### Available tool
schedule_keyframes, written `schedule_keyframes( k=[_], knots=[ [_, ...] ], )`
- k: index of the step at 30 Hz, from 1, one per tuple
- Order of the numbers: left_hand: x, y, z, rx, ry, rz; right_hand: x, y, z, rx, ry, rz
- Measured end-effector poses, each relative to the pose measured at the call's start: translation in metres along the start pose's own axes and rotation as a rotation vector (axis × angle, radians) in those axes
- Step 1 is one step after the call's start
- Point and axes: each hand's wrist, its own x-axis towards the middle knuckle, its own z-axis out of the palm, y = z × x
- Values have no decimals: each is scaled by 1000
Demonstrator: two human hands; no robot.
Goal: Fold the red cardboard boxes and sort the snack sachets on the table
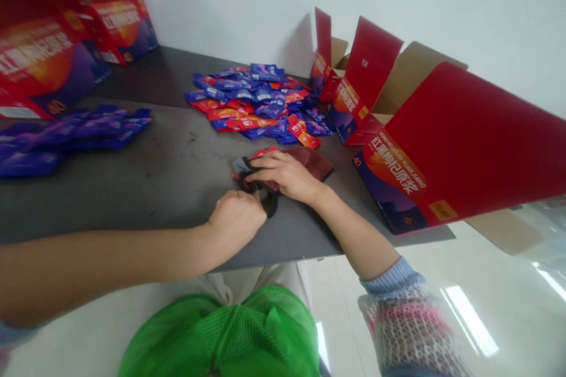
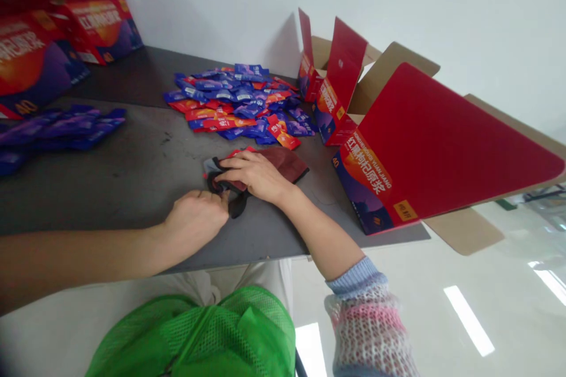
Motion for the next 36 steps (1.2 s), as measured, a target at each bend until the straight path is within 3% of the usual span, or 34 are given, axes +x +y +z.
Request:
schedule_keyframes(
  k=[7, 10, 13, 16, 18, 21, 24, 31, 34, 36],
  knots=[
    [1, -2, -1, -20, -79, 18, -13, 18, -11, -185, -2, 340],
    [0, -2, 2, -12, -73, 2, -24, 33, -13, -108, 71, 296],
    [0, -1, 5, -22, -80, -2, -27, 37, -13, 31, 286, 192],
    [1, -1, 6, -35, -75, 8, -20, 25, -8, 126, 473, 144],
    [1, -2, 5, -39, -77, 30, -12, 12, -3, 164, 416, 73],
    [2, -2, 3, -28, -72, 53, -2, -1, 5, 112, 191, -22],
    [1, -2, 6, -9, -50, 77, 3, 0, 8, 0, 73, 66],
    [-2, -1, 12, 76, 88, 54, -3, 26, -1, -191, 86, 480],
    [-2, 1, 11, 76, 110, 46, -7, 34, 1, -237, 100, 569],
    [-2, 1, 11, 80, 122, 38, -10, 36, 4, -221, 179, 566]
  ],
)
